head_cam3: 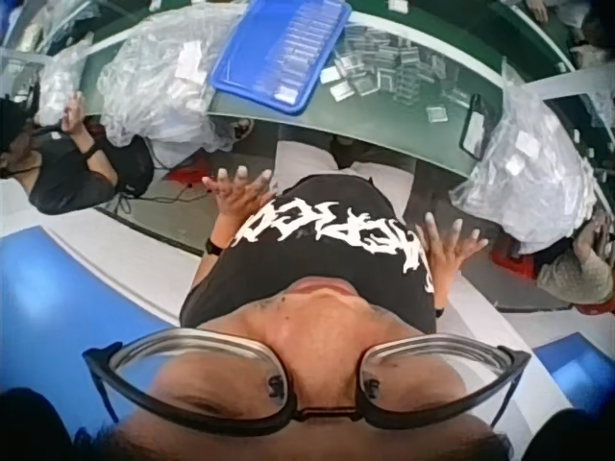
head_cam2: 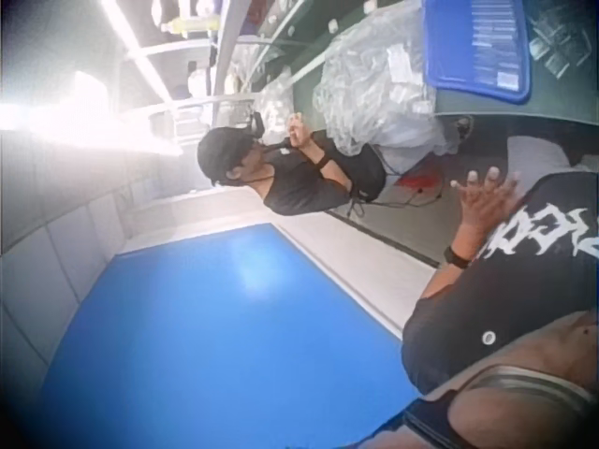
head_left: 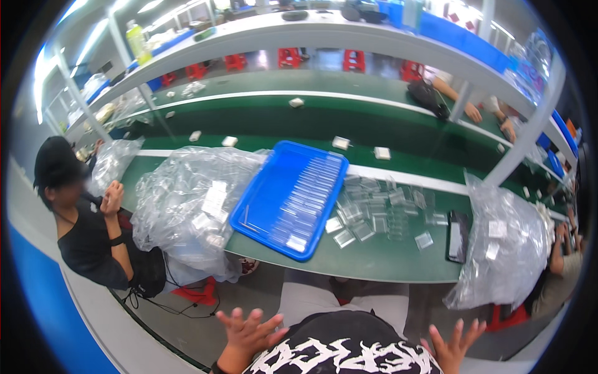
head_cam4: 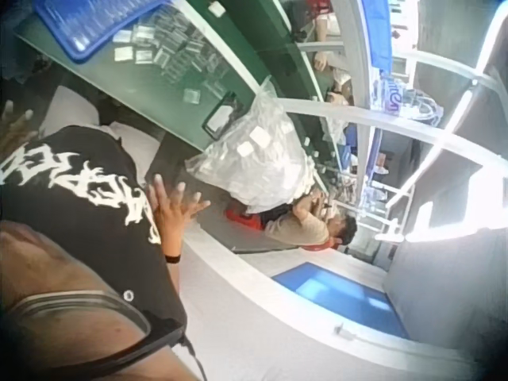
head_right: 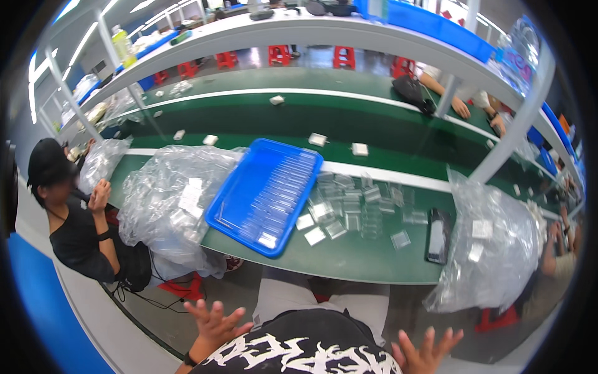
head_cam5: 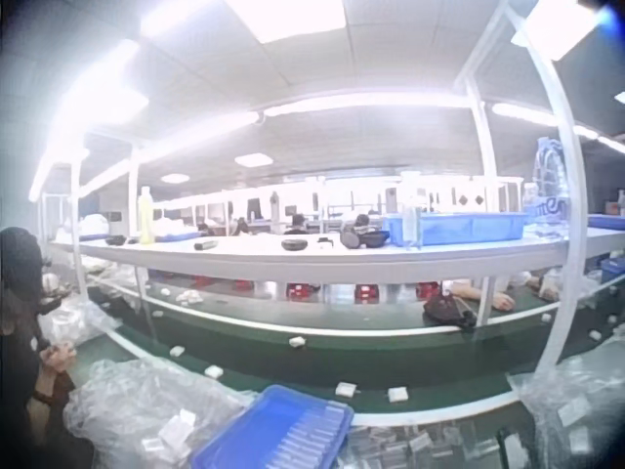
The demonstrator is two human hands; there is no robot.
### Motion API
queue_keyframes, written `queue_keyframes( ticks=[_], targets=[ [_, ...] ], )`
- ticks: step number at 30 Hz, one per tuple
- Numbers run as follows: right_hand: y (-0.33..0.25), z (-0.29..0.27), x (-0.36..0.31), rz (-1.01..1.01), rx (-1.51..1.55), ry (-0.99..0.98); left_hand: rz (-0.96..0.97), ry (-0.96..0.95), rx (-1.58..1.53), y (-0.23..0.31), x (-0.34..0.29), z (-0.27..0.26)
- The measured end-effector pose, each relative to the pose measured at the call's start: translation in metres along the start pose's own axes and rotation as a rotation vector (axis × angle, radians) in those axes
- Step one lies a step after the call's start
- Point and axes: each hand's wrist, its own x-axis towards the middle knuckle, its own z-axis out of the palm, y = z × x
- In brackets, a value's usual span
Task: Assembling small plastic components on a production line.
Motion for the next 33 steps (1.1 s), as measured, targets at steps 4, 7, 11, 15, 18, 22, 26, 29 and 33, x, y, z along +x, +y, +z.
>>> queue_keyframes(
  ticks=[4,7,11,15,18,22,26,29,33],
  targets=[
    [0.003,0.053,0.078,-0.075,0.209,0.12,0.221,0.225,-0.11,-0.005,0.083,0.052],
    [0.001,0.106,0.14,-0.164,0.46,0.264,0.352,0.118,-0.18,-0.007,0.157,0.058],
    [-0.031,0.129,0.22,-0.226,0.553,0.407,0.419,0.286,-0.21,0.015,0.215,0.09],
    [-0.044,0.14,0.24,-0.201,0.513,0.424,0.354,0.25,-0.308,0.036,0.223,0.101],
    [-0.05,0.136,0.217,-0.155,0.696,0.423,0.351,0.204,-0.439,0.031,0.189,0.086],
    [-0.018,0.092,0.138,0.265,1.863,-0.234,0.177,-0.081,-0.981,0.0,0.147,0.03],
    [0.005,0.03,0.012,0.799,2.424,0.47,-0.356,-0.009,-1.434,-0.041,0.07,-0.033],
    [0.017,-0.007,-0.047,0.553,2.727,0.514,-0.734,0.463,-1.945,-0.043,0.029,-0.067],
    [0.008,-0.009,0.05,0.184,2.665,0.339,-0.224,0.002,-2.569,-0.046,0.088,-0.035]
  ],
)
